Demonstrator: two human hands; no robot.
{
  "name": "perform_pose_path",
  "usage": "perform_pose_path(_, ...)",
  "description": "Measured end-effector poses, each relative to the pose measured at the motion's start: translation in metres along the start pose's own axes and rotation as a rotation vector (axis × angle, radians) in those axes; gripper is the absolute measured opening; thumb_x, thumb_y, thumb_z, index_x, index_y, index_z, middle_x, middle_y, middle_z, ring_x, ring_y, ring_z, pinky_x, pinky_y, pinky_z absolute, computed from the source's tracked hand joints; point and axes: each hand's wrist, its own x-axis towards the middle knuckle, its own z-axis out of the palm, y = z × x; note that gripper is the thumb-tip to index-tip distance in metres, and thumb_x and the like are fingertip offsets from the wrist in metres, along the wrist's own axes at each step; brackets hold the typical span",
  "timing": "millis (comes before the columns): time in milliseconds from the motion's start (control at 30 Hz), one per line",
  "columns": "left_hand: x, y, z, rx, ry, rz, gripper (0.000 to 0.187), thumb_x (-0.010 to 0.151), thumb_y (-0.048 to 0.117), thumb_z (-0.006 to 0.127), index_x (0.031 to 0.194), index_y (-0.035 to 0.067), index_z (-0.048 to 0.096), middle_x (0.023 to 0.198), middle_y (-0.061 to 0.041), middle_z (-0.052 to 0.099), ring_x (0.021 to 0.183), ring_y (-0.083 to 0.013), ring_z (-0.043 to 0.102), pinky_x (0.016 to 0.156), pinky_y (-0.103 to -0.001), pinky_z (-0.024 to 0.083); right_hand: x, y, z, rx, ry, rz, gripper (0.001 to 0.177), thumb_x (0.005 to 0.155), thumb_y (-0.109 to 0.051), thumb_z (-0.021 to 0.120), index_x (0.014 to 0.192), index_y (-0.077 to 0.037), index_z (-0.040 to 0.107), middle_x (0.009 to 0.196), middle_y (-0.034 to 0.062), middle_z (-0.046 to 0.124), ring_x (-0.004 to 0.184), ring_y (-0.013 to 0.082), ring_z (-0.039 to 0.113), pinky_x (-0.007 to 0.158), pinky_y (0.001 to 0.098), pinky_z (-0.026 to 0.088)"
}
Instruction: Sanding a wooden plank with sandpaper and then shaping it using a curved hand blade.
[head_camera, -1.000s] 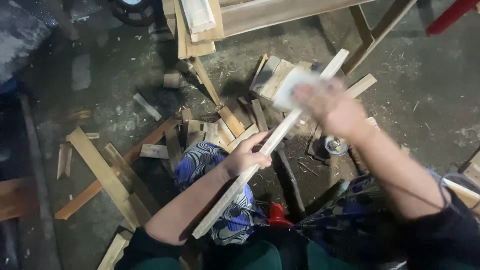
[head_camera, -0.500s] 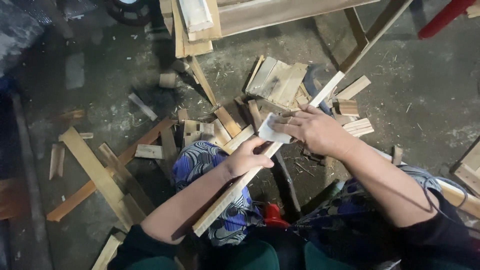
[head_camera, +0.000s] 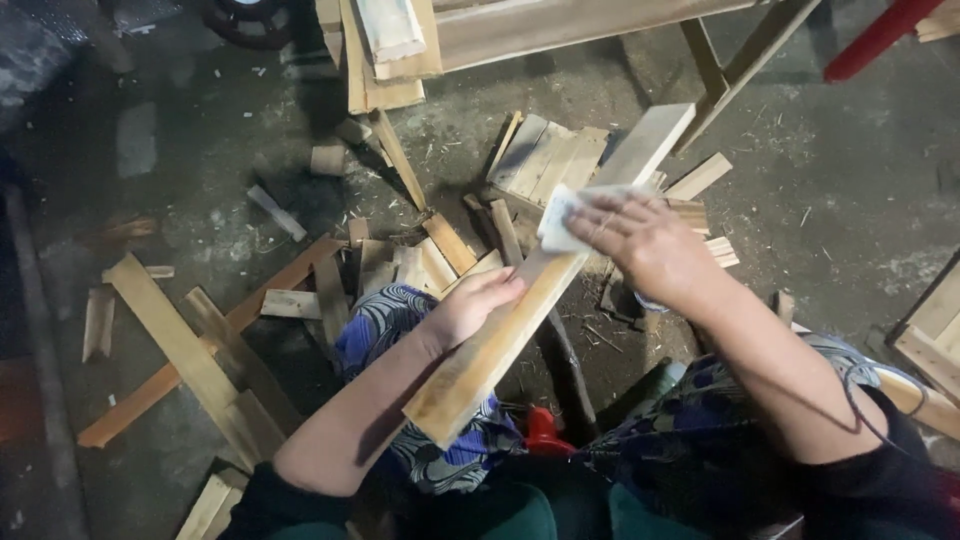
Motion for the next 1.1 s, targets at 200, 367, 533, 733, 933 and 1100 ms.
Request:
perform_pose_path(200, -0.027, 0.024, 0.032, 0.243, -0.07, 0.212, 0.04, 0.072, 0.023, 0.092, 0.097, 0.006, 0.065, 0.082, -0.001, 0.059, 0.085, -0.0131, 0.06, 0.074, -0.028, 0.046, -0.012, -0.046, 0.017, 0.098, 0.027, -0.159, 0.062, 0.08, 0.012, 0.056, 0.139, -0.007, 0.062, 0.144, 0.016, 0.062, 0.138, 0.0261, 0.056, 0.119, 0.0461, 0.037)
perform_pose_path(367, -0.016, 0.003, 0.011, 0.141, -0.251, 0.277, 0.096, 0.074, 0.009, 0.089, 0.154, -0.002, 0.037, 0.146, -0.018, 0.057, 0.132, -0.0177, 0.054, 0.115, -0.041, 0.044, -0.026, 0.041, 0.038, 0.147, 0.136, -0.041, 0.055, 0.08, 0.021, 0.059, 0.133, 0.007, 0.064, 0.136, 0.0264, 0.066, 0.13, 0.0411, 0.06, 0.114, 0.0545, 0.046)
perform_pose_path(533, -0.048, 0.028, 0.014, 0.208, -0.394, 0.282, 0.085, 0.073, -0.003, 0.067, 0.152, -0.007, 0.037, 0.142, -0.021, 0.059, 0.119, -0.0249, 0.062, 0.096, -0.031, 0.052, -0.042, 0.075, 0.025, -0.259, 0.119, 0.432, 0.049, 0.099, 0.002, 0.052, 0.143, -0.009, 0.07, 0.145, 0.008, 0.068, 0.139, 0.0231, 0.059, 0.114, 0.0388, 0.045)
perform_pose_path(733, -0.036, 0.011, 0.011, 0.089, -0.279, 0.372, 0.09, 0.07, 0.0, 0.089, 0.149, -0.002, 0.046, 0.13, -0.016, 0.066, 0.115, -0.0148, 0.061, 0.097, -0.042, 0.059, -0.018, -0.022, 0.031, -0.375, 0.156, 0.045, 0.066, 0.081, 0.004, 0.058, 0.144, -0.014, 0.061, 0.139, 0.0098, 0.066, 0.132, 0.0274, 0.061, 0.111, 0.0426, 0.051)
perform_pose_path(933, -0.047, 0.014, 0.01, 0.278, -0.276, 0.296, 0.099, 0.07, 0.012, 0.09, 0.152, -0.006, 0.037, 0.142, -0.026, 0.058, 0.129, -0.0263, 0.058, 0.107, -0.046, 0.052, -0.027, 0.023, 0.065, 0.041, 0.219, -0.16, 0.056, 0.092, -0.001, 0.042, 0.146, -0.007, 0.057, 0.145, 0.0175, 0.06, 0.131, 0.0385, 0.056, 0.111, 0.054, 0.043)
perform_pose_path(1100, -0.065, 0.029, 0.021, 0.247, -0.318, 0.314, 0.11, 0.068, 0.014, 0.09, 0.152, -0.018, 0.027, 0.142, -0.037, 0.052, 0.133, -0.0377, 0.053, 0.113, -0.052, 0.045, -0.027, 0.047, 0.029, -0.262, 0.135, 0.193, 0.067, 0.084, 0.001, 0.053, 0.151, -0.007, 0.061, 0.155, 0.0179, 0.059, 0.145, 0.0366, 0.051, 0.113, 0.0574, 0.041)
